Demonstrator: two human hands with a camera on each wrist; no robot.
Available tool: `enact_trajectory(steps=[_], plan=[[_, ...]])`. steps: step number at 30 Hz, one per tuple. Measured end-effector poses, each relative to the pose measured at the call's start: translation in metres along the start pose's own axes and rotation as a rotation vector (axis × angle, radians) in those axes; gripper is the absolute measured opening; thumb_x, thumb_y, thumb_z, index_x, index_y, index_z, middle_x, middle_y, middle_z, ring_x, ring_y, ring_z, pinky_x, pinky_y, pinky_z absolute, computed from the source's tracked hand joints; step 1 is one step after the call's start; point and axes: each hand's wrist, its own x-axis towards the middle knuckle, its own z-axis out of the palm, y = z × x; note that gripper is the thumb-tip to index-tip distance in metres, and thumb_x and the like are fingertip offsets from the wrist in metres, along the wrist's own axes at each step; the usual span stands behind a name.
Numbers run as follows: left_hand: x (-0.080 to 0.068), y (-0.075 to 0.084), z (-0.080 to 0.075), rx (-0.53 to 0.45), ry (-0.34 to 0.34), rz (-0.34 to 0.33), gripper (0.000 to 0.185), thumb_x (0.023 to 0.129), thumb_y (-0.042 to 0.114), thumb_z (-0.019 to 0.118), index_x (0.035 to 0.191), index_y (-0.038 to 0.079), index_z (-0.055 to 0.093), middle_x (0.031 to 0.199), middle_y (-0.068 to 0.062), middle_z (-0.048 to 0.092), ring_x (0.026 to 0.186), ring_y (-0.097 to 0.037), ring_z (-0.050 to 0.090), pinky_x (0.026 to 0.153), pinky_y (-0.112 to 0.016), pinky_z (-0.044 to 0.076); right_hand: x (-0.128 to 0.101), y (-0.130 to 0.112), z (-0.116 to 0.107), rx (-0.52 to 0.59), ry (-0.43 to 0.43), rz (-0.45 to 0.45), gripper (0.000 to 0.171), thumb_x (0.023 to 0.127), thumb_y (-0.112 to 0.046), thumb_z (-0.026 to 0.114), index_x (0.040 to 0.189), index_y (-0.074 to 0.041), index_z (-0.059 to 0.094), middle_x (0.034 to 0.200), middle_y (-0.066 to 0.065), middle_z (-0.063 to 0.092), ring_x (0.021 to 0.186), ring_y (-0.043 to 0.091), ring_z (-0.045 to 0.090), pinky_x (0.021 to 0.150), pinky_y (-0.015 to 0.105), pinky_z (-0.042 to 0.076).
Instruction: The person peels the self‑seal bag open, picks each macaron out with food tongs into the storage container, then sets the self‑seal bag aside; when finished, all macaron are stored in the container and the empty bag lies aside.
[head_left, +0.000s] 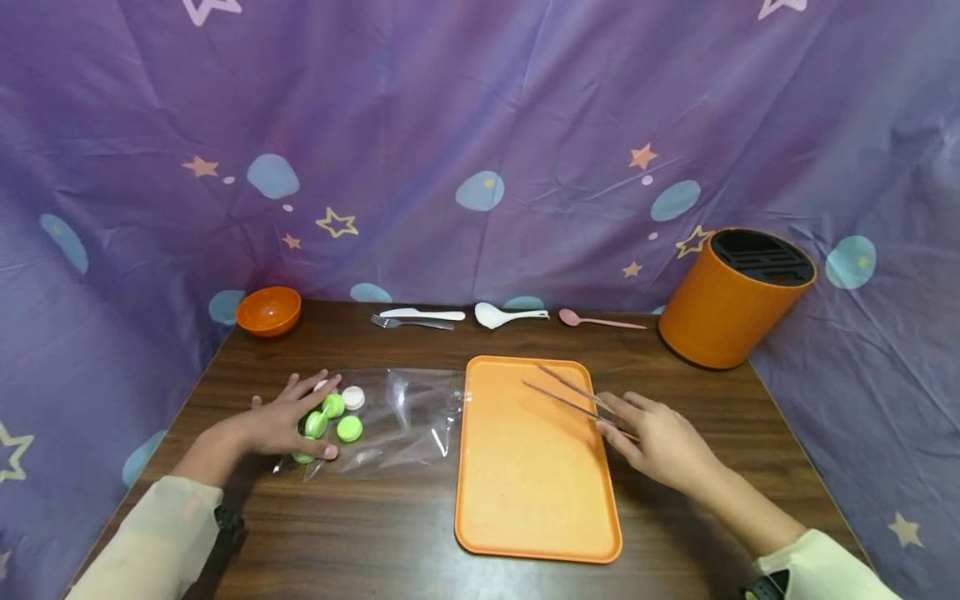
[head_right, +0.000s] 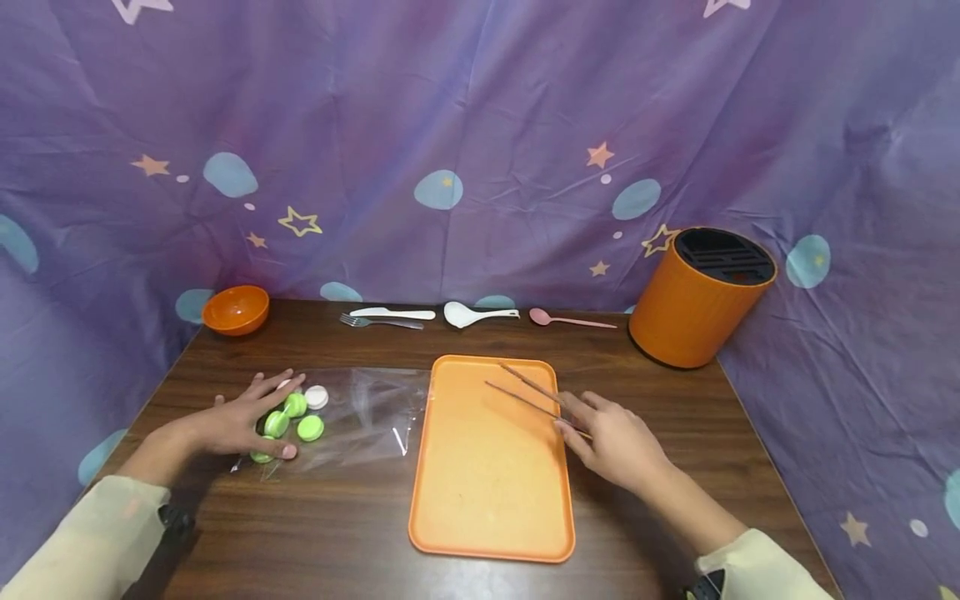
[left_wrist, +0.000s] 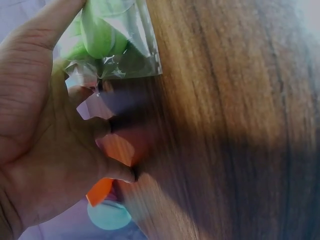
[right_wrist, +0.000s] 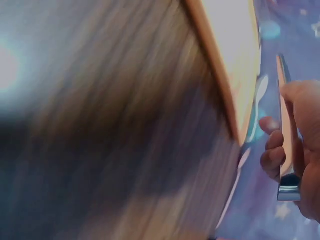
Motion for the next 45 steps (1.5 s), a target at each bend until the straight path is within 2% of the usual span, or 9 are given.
enact_trajectory(steps=[3,8,13,24,31,37,41,43,45], plan=[[0.0,-0.001,-0.001,-0.014,-0.012,-0.001,0.126,0.088,0.063,0.087,0.179,0.022,0.011,0.187,-0.02,-0.001,0.164,-0.067,-0.01,0.107,-0.103,-0.005,0.016,-0.014,0.007,-0.024,-0.005,-0.099,0.041,0.098,-0.029,0.086,0.134,-0.011,0.079,0.091,0.0,0.072,0.065,0.003,0.058,0.056,0.026,0.051],[0.001,-0.001,-0.001,-0.028,-0.029,-0.013,0.127,0.088,0.064,0.087,0.179,0.022,0.009,0.188,-0.018,-0.004,0.165,-0.065,-0.012,0.108,-0.101,-0.007,0.039,-0.034,0.018,-0.08,-0.036,-0.229,0.038,0.099,-0.037,0.084,0.131,-0.017,0.081,0.085,-0.006,0.063,0.058,-0.001,0.038,0.052,0.02,0.041],[0.002,-0.001,-0.003,-0.031,-0.033,-0.017,0.128,0.087,0.066,0.086,0.18,0.023,0.009,0.188,-0.017,-0.004,0.165,-0.064,-0.012,0.109,-0.101,-0.008,0.055,-0.048,0.029,-0.097,-0.06,-0.312,0.037,0.101,-0.04,0.082,0.131,-0.018,0.081,0.085,-0.007,0.059,0.057,-0.001,0.036,0.049,0.02,0.038],[0.004,-0.003,-0.003,-0.045,-0.035,-0.001,0.13,0.085,0.065,0.088,0.179,0.021,0.01,0.187,-0.019,-0.003,0.164,-0.066,-0.011,0.109,-0.102,-0.007,0.084,-0.067,0.055,-0.053,-0.079,-0.386,0.037,0.104,-0.04,0.078,0.133,-0.018,0.079,0.09,-0.007,0.066,0.059,0.003,0.05,0.051,0.026,0.049],[0.002,-0.001,-0.006,-0.024,-0.041,0.019,0.136,0.08,0.061,0.094,0.179,0.018,0.01,0.186,-0.023,-0.001,0.164,-0.068,-0.007,0.107,-0.103,-0.003,0.101,-0.084,0.069,0.013,-0.145,-0.368,0.036,0.106,-0.04,0.074,0.131,-0.014,0.078,0.092,-0.006,0.067,0.068,0.006,0.06,0.062,0.032,0.058],[0.005,-0.014,-0.002,-0.049,-0.015,0.093,0.144,0.072,0.061,0.099,0.179,0.025,0.01,0.185,-0.026,0.0,0.16,-0.074,-0.007,0.097,-0.107,-0.007,0.111,-0.102,0.079,0.082,-0.15,-0.4,0.027,0.104,-0.039,0.077,0.111,-0.014,0.079,0.09,-0.004,0.07,0.077,0.012,0.071,0.068,0.035,0.063],[0.009,-0.028,0.002,-0.067,0.001,0.136,0.145,0.071,0.066,0.097,0.179,0.034,0.007,0.187,-0.021,-0.003,0.158,-0.075,-0.011,0.091,-0.107,-0.012,0.116,-0.112,0.086,0.058,-0.137,-0.44,0.028,0.106,-0.041,0.075,0.109,-0.013,0.078,0.097,-0.002,0.075,0.082,0.015,0.075,0.073,0.036,0.065],[0.009,-0.025,0.0,-0.062,-0.011,0.119,0.146,0.072,0.064,0.098,0.18,0.031,0.006,0.187,-0.021,-0.005,0.159,-0.074,-0.012,0.093,-0.106,-0.011,0.119,-0.116,0.09,0.041,-0.145,-0.452,0.031,0.107,-0.042,0.073,0.114,-0.012,0.079,0.108,0.001,0.08,0.092,0.018,0.079,0.08,0.038,0.067],[0.007,-0.019,-0.002,-0.05,-0.028,0.088,0.147,0.071,0.059,0.1,0.179,0.025,0.006,0.186,-0.023,-0.006,0.16,-0.072,-0.013,0.097,-0.106,-0.01,0.122,-0.121,0.094,0.037,-0.161,-0.454,0.031,0.108,-0.043,0.071,0.112,-0.013,0.078,0.109,0.002,0.079,0.092,0.018,0.079,0.08,0.038,0.067]])
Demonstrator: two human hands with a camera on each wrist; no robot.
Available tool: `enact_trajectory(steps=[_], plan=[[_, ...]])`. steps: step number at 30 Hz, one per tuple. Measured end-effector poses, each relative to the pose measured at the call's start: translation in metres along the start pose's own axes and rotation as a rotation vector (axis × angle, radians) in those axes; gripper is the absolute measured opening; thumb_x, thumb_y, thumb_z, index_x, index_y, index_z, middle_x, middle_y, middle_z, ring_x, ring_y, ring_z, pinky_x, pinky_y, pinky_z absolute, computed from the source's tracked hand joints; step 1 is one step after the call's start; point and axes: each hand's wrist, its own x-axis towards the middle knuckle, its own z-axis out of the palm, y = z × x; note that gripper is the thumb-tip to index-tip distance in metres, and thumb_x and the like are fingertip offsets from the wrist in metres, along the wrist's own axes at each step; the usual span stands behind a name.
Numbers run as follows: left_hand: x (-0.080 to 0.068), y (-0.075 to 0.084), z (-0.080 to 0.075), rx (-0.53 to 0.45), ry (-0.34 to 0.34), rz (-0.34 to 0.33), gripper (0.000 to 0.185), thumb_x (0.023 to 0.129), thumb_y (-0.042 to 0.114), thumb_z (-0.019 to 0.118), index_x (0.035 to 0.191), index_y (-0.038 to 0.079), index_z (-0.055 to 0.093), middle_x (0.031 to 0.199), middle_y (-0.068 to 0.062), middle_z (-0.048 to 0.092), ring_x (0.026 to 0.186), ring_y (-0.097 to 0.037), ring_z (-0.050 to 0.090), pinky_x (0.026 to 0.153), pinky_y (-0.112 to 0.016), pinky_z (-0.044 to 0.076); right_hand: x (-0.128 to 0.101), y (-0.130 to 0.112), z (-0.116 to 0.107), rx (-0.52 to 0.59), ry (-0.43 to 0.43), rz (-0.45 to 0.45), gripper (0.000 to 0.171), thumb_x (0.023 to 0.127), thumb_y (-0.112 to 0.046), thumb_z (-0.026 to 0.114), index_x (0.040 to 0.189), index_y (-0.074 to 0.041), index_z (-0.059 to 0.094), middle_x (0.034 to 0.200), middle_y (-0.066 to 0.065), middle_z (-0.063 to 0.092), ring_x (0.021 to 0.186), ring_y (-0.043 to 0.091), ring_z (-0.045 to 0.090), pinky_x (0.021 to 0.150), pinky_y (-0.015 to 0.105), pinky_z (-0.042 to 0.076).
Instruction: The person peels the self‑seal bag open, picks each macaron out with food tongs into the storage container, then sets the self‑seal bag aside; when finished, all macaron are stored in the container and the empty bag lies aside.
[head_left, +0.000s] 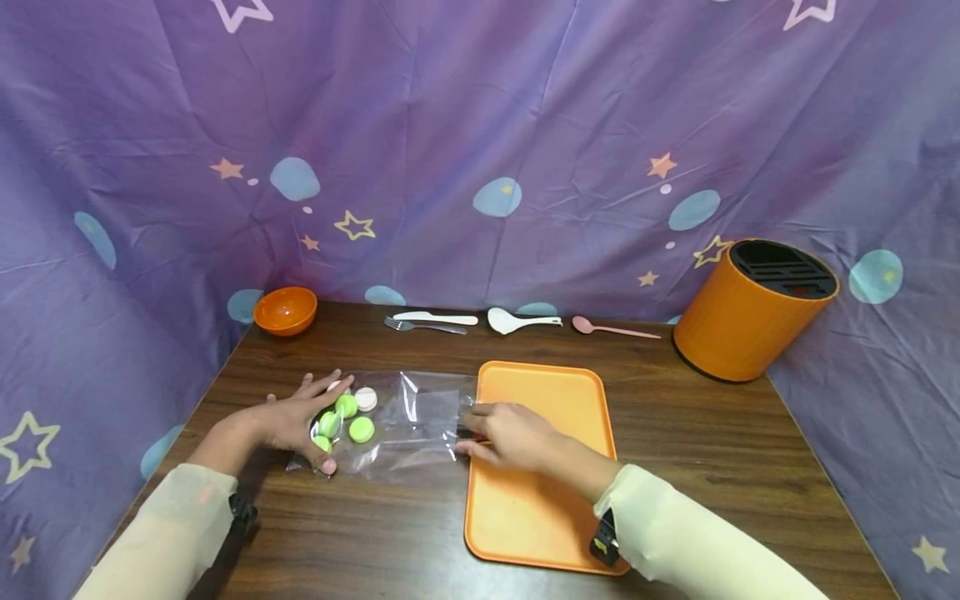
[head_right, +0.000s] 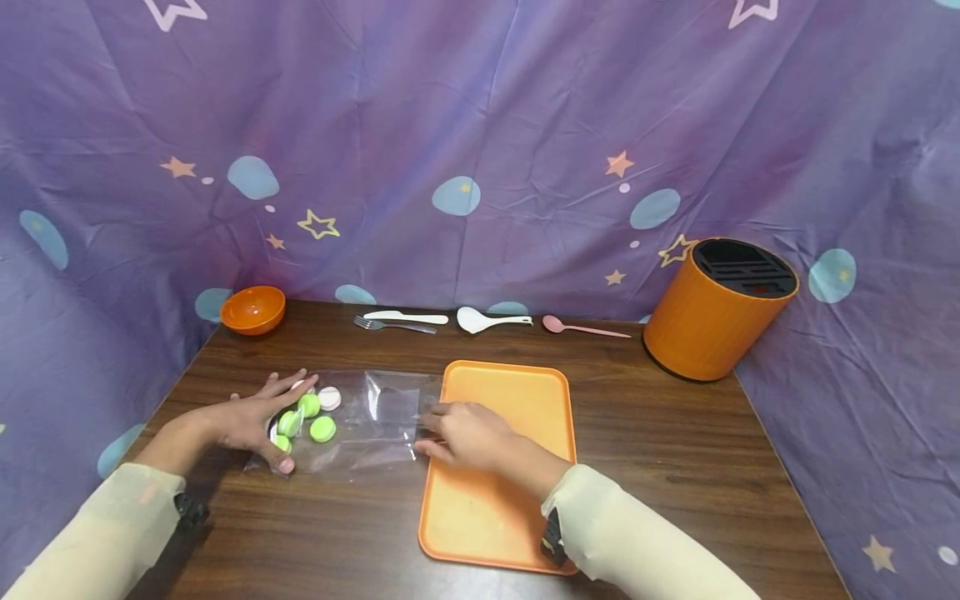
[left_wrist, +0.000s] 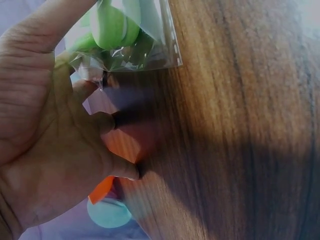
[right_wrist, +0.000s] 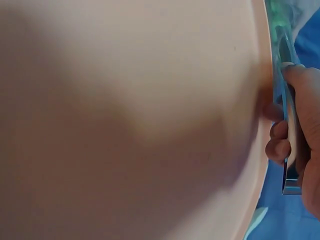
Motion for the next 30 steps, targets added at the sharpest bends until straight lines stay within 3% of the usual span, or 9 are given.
enact_trajectory(steps=[3,5,13,16,24,30], plan=[[-0.003,0.016,-0.004,0.021,-0.027,-0.046,0.15,0.07,0.051,0.104,0.178,0.017,0.006,0.184,-0.028,-0.005,0.162,-0.071,-0.011,0.103,-0.105,-0.005,0.007,-0.003,0.003,0.008,-0.024,0.019,0.031,0.109,-0.044,0.069,0.109,-0.014,0.076,0.104,0.001,0.076,0.086,0.018,0.076,0.074,0.037,0.065],[-0.003,0.017,-0.003,0.026,-0.028,-0.052,0.151,0.069,0.049,0.105,0.178,0.016,0.007,0.184,-0.028,-0.005,0.162,-0.07,-0.01,0.103,-0.105,-0.005,0.01,-0.005,0.003,0.021,-0.027,0.032,0.029,0.108,-0.044,0.07,0.102,-0.015,0.074,0.095,-0.001,0.069,0.076,0.016,0.069,0.068,0.037,0.062],[0.006,-0.009,0.005,0.003,-0.001,-0.022,0.157,0.062,0.068,0.101,0.179,0.035,0.002,0.187,-0.018,-0.009,0.162,-0.07,-0.013,0.096,-0.106,-0.011,0.02,-0.011,0.001,-0.01,-0.042,0.044,0.031,0.108,-0.047,0.071,0.102,-0.017,0.075,0.089,-0.003,0.066,0.066,0.01,0.063,0.058,0.033,0.057],[0.004,-0.008,0.005,-0.005,0.002,-0.015,0.159,0.06,0.07,0.101,0.179,0.037,0.001,0.187,-0.017,-0.009,0.162,-0.071,-0.013,0.095,-0.106,-0.012,0.024,-0.013,0.003,-0.035,-0.051,0.034,0.031,0.108,-0.047,0.07,0.101,-0.017,0.074,0.088,-0.004,0.065,0.064,0.008,0.06,0.057,0.031,0.057],[-0.001,0.014,-0.001,0.019,-0.035,-0.07,0.158,0.063,0.055,0.105,0.179,0.021,0.003,0.185,-0.025,-0.009,0.163,-0.069,-0.014,0.104,-0.103,-0.009,0.027,-0.016,0.007,-0.057,-0.038,0.032,0.032,0.11,-0.046,0.068,0.096,-0.018,0.072,0.086,-0.004,0.065,0.065,0.01,0.066,0.057,0.033,0.058],[-0.004,0.018,-0.002,0.039,-0.036,-0.074,0.157,0.065,0.051,0.106,0.179,0.019,0.002,0.185,-0.025,-0.009,0.163,-0.069,-0.013,0.104,-0.104,-0.007,0.02,-0.013,0.0,-0.036,-0.014,0.049,0.03,0.108,-0.045,0.071,0.095,-0.018,0.072,0.087,-0.004,0.067,0.067,0.015,0.071,0.06,0.038,0.061]])
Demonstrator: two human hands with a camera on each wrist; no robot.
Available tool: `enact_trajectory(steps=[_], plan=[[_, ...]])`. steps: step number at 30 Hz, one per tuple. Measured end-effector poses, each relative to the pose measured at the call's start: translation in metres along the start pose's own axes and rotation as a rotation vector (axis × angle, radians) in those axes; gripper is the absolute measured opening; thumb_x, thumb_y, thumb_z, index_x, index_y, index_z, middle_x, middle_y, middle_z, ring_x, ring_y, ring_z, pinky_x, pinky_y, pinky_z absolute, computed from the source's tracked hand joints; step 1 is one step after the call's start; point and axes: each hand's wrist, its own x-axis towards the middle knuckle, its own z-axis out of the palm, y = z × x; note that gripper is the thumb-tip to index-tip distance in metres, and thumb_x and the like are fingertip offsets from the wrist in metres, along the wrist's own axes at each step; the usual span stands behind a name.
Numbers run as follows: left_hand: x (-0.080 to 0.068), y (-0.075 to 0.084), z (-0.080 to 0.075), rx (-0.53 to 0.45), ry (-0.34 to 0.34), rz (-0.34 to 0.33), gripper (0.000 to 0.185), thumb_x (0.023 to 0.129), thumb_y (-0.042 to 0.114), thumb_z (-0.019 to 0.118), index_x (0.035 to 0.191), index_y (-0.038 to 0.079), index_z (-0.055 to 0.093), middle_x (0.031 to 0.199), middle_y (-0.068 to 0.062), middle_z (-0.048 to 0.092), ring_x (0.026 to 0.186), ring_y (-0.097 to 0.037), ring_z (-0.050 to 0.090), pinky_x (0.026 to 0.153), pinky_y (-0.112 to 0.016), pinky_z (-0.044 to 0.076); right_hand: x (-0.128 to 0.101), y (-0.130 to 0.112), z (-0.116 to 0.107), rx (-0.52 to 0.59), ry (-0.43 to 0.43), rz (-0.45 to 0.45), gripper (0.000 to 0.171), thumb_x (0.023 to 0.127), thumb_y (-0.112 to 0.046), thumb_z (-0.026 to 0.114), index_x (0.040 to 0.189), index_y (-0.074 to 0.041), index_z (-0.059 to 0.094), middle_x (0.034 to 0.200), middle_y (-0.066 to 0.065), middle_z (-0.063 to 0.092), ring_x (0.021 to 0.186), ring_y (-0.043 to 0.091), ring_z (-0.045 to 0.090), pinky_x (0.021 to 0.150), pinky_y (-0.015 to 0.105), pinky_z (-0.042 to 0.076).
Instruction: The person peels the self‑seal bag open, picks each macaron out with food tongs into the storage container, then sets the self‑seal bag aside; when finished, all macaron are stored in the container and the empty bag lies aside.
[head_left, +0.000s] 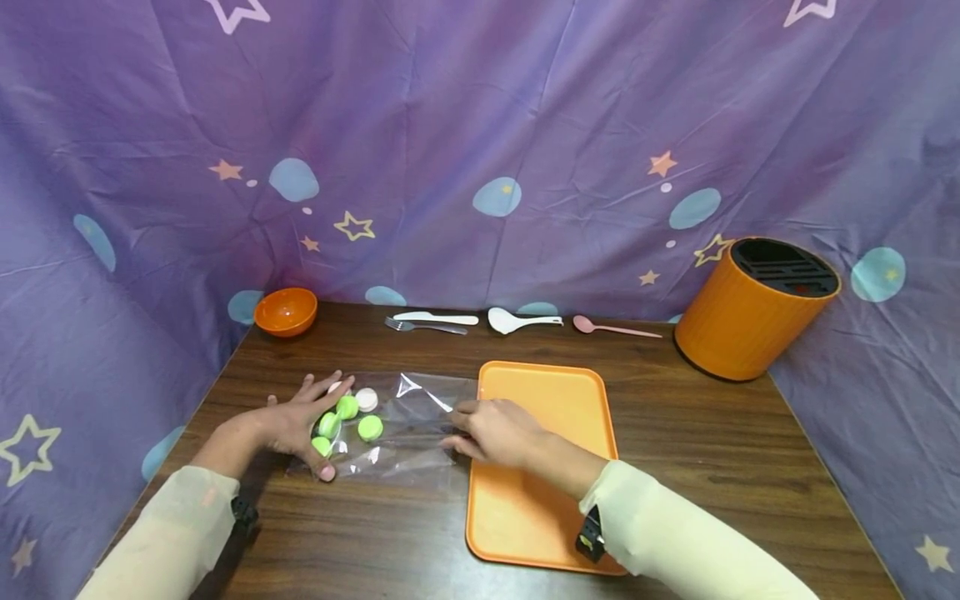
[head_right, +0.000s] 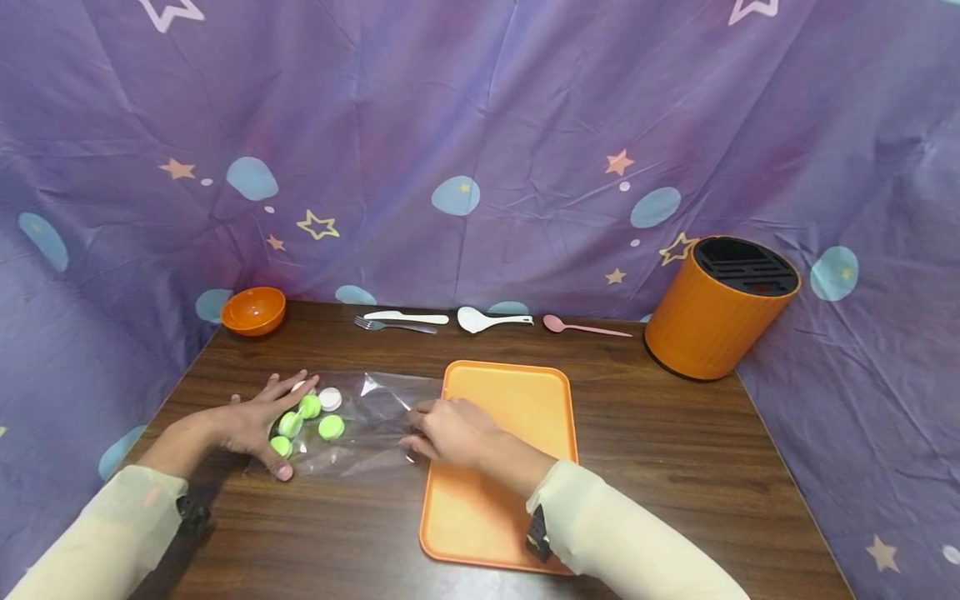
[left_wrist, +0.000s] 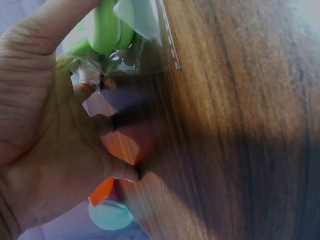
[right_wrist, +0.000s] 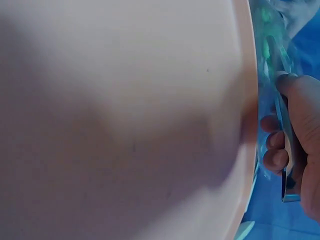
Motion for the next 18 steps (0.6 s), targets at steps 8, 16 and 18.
enact_trajectory(steps=[8,16,18], plan=[[0.0,0.001,0.0,-0.001,0.008,0.008,0.157,0.065,0.051,0.105,0.179,0.019,0.003,0.185,-0.025,-0.008,0.163,-0.069,-0.014,0.105,-0.104,-0.007,-0.017,0.014,-0.013,0.008,0.043,-0.022,0.026,0.107,-0.041,0.073,0.093,-0.019,0.071,0.089,-0.004,0.069,0.076,0.015,0.074,0.065,0.039,0.063],[0.0,0.003,0.003,0.006,0.014,-0.013,0.157,0.064,0.051,0.106,0.179,0.021,0.003,0.186,-0.023,-0.008,0.164,-0.067,-0.013,0.106,-0.103,-0.007,-0.042,0.03,-0.026,-0.017,0.056,0.009,0.029,0.106,-0.037,0.075,0.116,-0.011,0.082,0.092,-0.004,0.072,0.075,0.015,0.075,0.064,0.037,0.065],[0.0,0.003,0.004,0.002,0.011,-0.017,0.156,0.065,0.051,0.105,0.179,0.022,0.003,0.186,-0.023,-0.009,0.164,-0.066,-0.014,0.107,-0.102,-0.007,-0.049,0.034,-0.03,-0.019,0.057,0.034,0.031,0.106,-0.037,0.075,0.119,-0.009,0.082,0.093,-0.003,0.073,0.074,0.016,0.074,0.063,0.037,0.064]])
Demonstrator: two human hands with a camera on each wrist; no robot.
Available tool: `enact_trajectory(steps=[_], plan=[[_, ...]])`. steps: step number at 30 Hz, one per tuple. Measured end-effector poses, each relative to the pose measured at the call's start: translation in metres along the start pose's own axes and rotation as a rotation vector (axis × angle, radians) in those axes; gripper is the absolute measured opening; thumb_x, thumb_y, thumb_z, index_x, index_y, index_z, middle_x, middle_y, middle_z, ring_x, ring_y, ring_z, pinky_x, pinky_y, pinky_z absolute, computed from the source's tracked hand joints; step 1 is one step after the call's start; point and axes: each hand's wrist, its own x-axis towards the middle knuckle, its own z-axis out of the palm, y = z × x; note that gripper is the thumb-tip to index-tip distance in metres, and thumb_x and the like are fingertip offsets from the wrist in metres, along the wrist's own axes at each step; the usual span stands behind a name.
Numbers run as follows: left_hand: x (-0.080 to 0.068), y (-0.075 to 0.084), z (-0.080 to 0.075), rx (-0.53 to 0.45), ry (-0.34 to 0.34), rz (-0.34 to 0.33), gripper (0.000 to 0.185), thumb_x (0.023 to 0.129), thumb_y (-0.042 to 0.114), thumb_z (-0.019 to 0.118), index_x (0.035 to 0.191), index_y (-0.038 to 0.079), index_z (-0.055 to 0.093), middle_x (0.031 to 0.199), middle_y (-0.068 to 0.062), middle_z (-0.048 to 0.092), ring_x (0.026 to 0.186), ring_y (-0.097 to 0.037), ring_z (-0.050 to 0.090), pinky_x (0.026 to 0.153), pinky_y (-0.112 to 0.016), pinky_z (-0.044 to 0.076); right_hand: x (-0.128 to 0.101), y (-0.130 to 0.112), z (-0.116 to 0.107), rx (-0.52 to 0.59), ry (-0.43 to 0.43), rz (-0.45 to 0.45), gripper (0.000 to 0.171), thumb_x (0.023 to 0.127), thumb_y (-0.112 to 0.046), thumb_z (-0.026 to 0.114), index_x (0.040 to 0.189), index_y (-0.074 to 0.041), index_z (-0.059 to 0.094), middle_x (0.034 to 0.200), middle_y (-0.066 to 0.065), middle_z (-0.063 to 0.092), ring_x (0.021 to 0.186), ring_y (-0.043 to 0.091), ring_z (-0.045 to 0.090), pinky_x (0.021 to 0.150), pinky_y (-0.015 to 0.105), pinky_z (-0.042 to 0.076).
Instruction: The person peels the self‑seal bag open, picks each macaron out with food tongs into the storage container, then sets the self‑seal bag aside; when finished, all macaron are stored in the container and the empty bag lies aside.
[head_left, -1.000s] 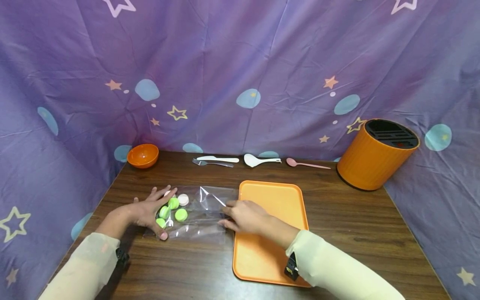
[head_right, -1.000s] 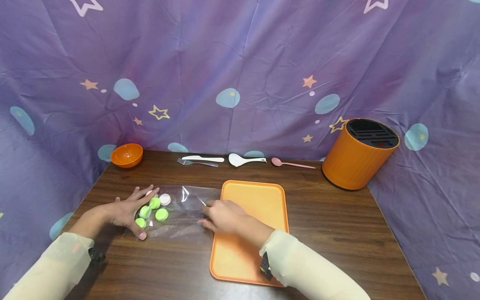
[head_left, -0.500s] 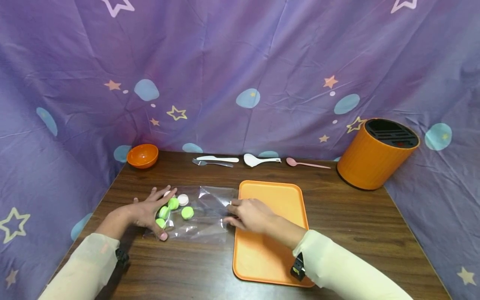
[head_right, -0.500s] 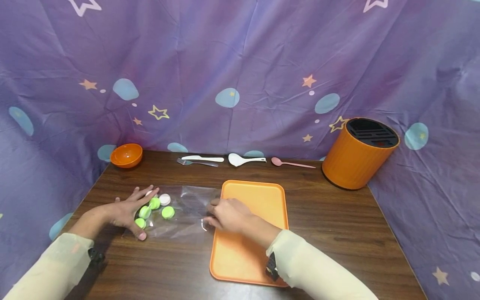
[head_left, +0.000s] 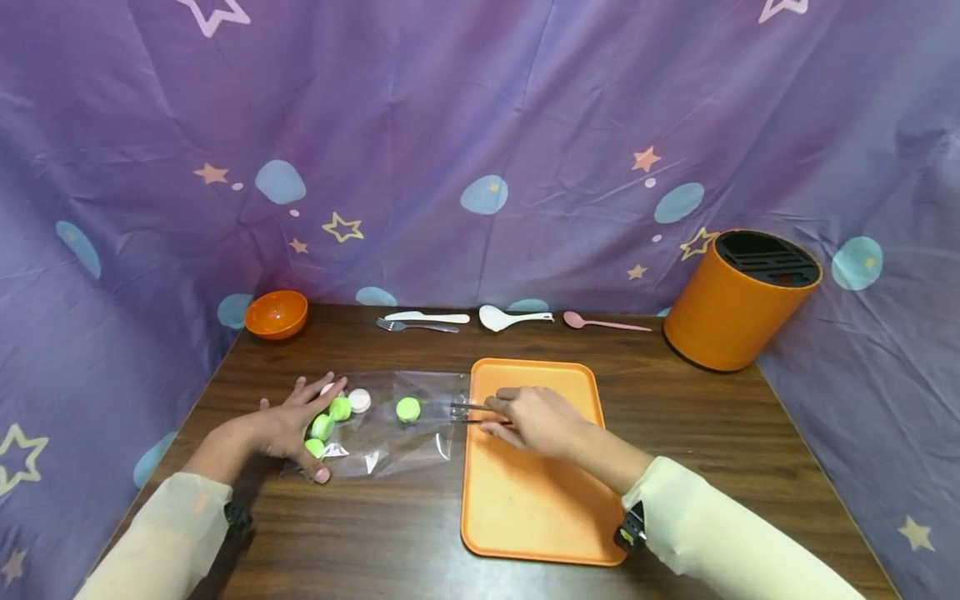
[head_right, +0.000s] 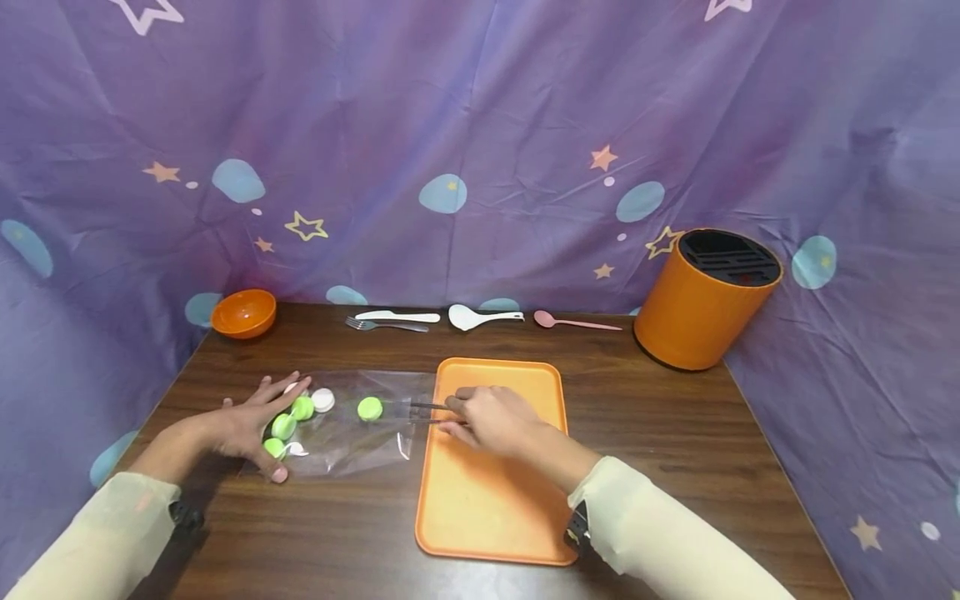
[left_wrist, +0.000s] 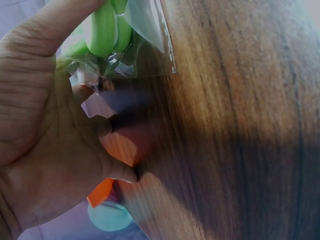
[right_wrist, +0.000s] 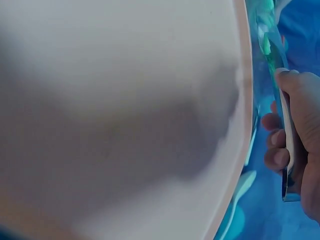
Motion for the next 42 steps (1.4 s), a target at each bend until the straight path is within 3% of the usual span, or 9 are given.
enact_trajectory(steps=[9,27,31,42], plan=[[0.0,-0.001,0.0,-0.016,-0.019,-0.007,0.156,0.067,0.05,0.104,0.179,0.023,-0.001,0.186,-0.022,-0.011,0.164,-0.065,-0.016,0.108,-0.101,-0.009,-0.03,0.022,-0.018,0.003,0.003,0.091,0.031,0.105,-0.038,0.076,0.115,-0.009,0.081,0.089,-0.001,0.072,0.064,0.004,0.055,0.056,0.026,0.052],[-0.001,-0.001,0.002,-0.027,-0.01,0.001,0.155,0.067,0.048,0.104,0.179,0.023,0.0,0.186,-0.021,-0.012,0.164,-0.065,-0.016,0.107,-0.102,-0.009,-0.084,0.064,-0.025,-0.034,0.023,0.239,0.031,0.101,-0.036,0.083,0.116,-0.009,0.085,0.096,0.003,0.081,0.073,0.015,0.072,0.066,0.04,0.064],[-0.002,-0.001,0.002,-0.024,-0.004,0.006,0.155,0.067,0.048,0.104,0.179,0.022,0.0,0.185,-0.022,-0.011,0.164,-0.066,-0.015,0.106,-0.102,-0.009,-0.088,0.069,-0.02,-0.019,0.013,0.266,0.031,0.1,-0.036,0.083,0.116,-0.009,0.085,0.099,0.003,0.082,0.075,0.014,0.072,0.068,0.039,0.064],[-0.001,-0.001,0.002,-0.024,-0.008,0.0,0.155,0.067,0.047,0.105,0.179,0.022,0.0,0.186,-0.022,-0.012,0.163,-0.066,-0.016,0.106,-0.102,-0.009,-0.094,0.078,-0.007,0.068,0.05,0.236,0.026,0.098,-0.033,0.086,0.113,-0.011,0.086,0.091,0.0,0.079,0.068,0.012,0.067,0.062,0.03,0.056]])
